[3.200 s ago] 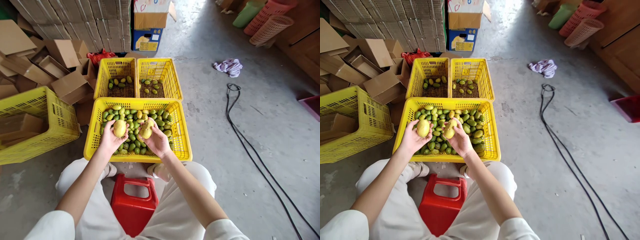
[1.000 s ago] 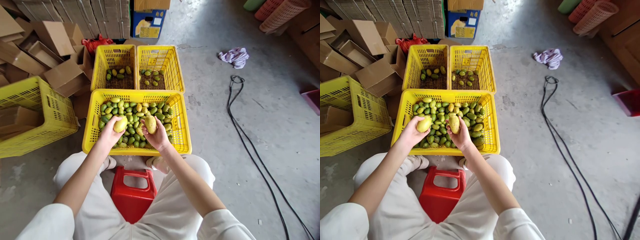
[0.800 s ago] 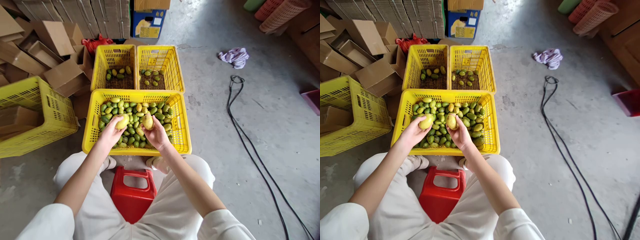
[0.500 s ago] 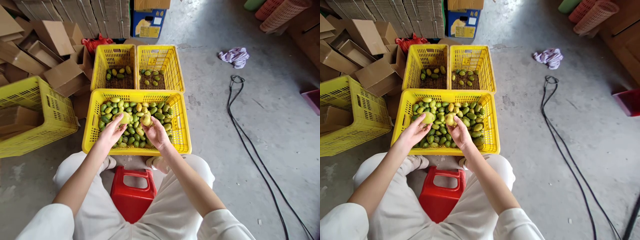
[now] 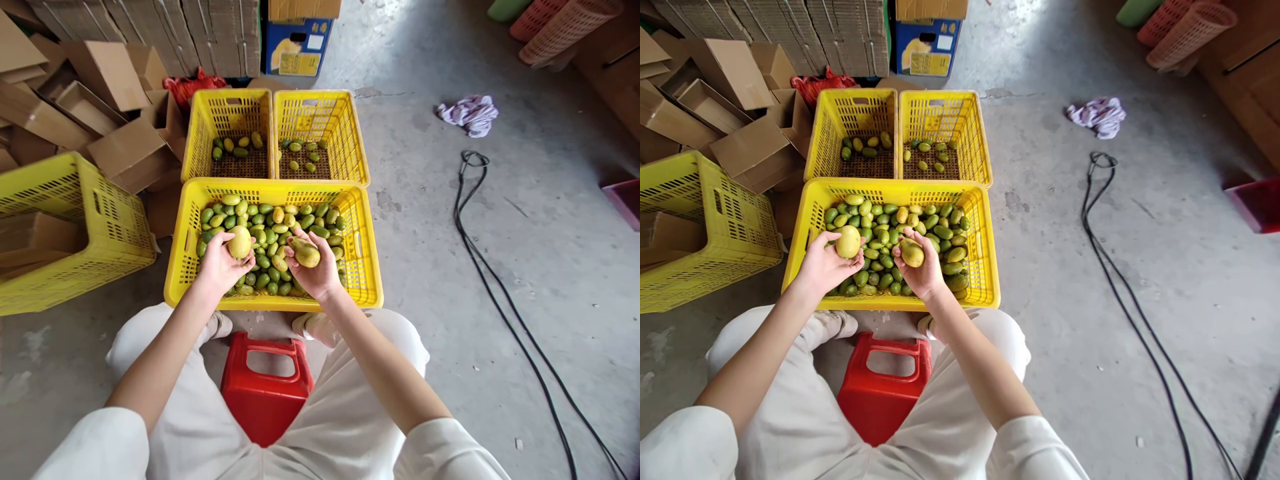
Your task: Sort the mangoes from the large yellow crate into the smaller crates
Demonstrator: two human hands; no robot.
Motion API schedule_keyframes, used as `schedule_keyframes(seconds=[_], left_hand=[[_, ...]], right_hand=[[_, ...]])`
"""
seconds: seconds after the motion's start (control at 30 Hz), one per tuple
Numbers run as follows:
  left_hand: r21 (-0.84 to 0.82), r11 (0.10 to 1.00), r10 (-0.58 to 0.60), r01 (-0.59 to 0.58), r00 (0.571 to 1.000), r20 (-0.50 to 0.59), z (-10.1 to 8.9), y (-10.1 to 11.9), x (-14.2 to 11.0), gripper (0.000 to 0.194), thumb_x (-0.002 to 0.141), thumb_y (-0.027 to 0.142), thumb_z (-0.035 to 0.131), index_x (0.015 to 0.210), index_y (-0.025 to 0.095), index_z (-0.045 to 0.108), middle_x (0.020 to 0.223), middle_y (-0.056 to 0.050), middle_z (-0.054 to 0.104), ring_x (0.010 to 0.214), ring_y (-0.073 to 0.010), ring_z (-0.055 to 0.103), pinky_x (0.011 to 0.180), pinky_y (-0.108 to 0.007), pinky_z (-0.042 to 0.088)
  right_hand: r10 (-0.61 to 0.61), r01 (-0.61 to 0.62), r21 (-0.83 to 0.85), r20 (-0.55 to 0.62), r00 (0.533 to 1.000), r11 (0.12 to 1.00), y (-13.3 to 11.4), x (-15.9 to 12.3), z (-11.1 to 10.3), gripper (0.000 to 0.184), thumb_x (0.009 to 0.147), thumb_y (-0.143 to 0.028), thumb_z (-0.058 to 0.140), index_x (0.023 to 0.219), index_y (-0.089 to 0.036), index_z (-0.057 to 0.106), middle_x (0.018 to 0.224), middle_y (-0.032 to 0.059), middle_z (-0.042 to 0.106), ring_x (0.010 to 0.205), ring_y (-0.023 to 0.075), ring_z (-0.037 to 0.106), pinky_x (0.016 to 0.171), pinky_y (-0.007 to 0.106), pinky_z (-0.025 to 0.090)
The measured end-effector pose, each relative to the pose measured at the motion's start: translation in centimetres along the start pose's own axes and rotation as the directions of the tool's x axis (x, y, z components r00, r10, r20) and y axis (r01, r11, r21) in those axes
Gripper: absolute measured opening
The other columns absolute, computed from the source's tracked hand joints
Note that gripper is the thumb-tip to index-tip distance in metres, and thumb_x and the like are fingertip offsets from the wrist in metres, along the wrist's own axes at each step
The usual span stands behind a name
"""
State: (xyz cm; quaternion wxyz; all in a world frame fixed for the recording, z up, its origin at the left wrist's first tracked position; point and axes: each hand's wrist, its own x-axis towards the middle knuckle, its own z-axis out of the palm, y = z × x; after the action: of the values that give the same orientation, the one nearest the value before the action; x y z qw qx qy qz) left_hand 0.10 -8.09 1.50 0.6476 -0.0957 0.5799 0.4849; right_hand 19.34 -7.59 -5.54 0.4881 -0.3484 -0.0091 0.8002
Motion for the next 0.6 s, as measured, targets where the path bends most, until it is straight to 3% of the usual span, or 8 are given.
schedule_keyframes(seconds=[0.13, 0.23, 0.37, 0.47, 0.6], left_hand=[[0.003, 1.0, -0.023, 0.023, 1.0, -0.004, 0.32, 0.02, -0.2, 0.03, 0.096, 0.021, 0.065, 0.122, 0.012, 0.076, 0.097, -0.016, 0.08, 0.078, -0.0218, 0.07, 0.071, -0.029, 0.06], [0.022, 1.0, -0.018, 0.018, 1.0, -0.003, 0.69, 0.04, -0.35, 0.025, 0.099, 0.017, 0.063, 0.12, 0.011, 0.076, 0.094, -0.015, 0.079, 0.079, -0.0214, 0.071, 0.068, -0.026, 0.06], [0.043, 0.997, 0.057, -0.056, 0.998, -0.02, 0.95, -0.07, -0.25, 0.015, 0.101, 0.014, 0.064, 0.112, 0.014, 0.075, 0.089, -0.01, 0.076, 0.077, -0.0196, 0.069, 0.068, -0.024, 0.06], [0.064, 0.997, 0.049, -0.048, 0.999, -0.02, 0.81, -0.15, 0.06, 0.011, 0.098, 0.015, 0.07, 0.106, 0.018, 0.075, 0.085, -0.007, 0.074, 0.072, -0.0181, 0.065, 0.063, -0.022, 0.056], [0.096, 0.994, 0.049, -0.047, 0.999, -0.02, 0.39, -0.24, 0.46, 0.003, 0.099, 0.019, 0.074, 0.097, 0.016, 0.074, 0.081, -0.006, 0.069, 0.068, -0.0146, 0.06, 0.06, -0.019, 0.05]], right_hand=[[-0.043, 0.043, -0.022, -0.03, 0.999, 0.999, 0.48, -0.14, 0.53, 0.018, 0.092, -0.023, 0.085, 0.093, -0.026, 0.067, 0.085, -0.0034, 0.072, 0.079, 0.0133, 0.07, 0.07, 0.02, 0.063], [-0.074, 0.071, -0.045, -0.056, 0.996, 0.996, 0.69, -0.13, 0.71, 0.021, 0.089, -0.017, 0.085, 0.099, -0.028, 0.07, 0.088, -0.0049, 0.073, 0.087, 0.0136, 0.075, 0.077, 0.021, 0.065], [-0.103, 0.1, -0.073, -0.045, 0.994, 0.992, 0.63, 0.01, 0.52, 0.032, 0.088, -0.017, 0.087, 0.114, -0.03, 0.075, 0.1, -0.0044, 0.079, 0.098, 0.0152, 0.079, 0.079, 0.022, 0.066], [-0.129, 0.127, -0.083, -0.016, 0.991, 0.988, 0.57, 0.1, 0.28, 0.036, 0.089, -0.019, 0.087, 0.121, -0.033, 0.078, 0.106, -0.005, 0.081, 0.098, 0.0145, 0.08, 0.079, 0.022, 0.066], [-0.096, 0.095, -0.086, -0.01, 0.995, 0.992, 0.59, 0.16, 0.02, 0.025, 0.092, -0.021, 0.088, 0.113, -0.031, 0.079, 0.106, -0.0036, 0.085, 0.093, 0.0143, 0.081, 0.071, 0.021, 0.064]])
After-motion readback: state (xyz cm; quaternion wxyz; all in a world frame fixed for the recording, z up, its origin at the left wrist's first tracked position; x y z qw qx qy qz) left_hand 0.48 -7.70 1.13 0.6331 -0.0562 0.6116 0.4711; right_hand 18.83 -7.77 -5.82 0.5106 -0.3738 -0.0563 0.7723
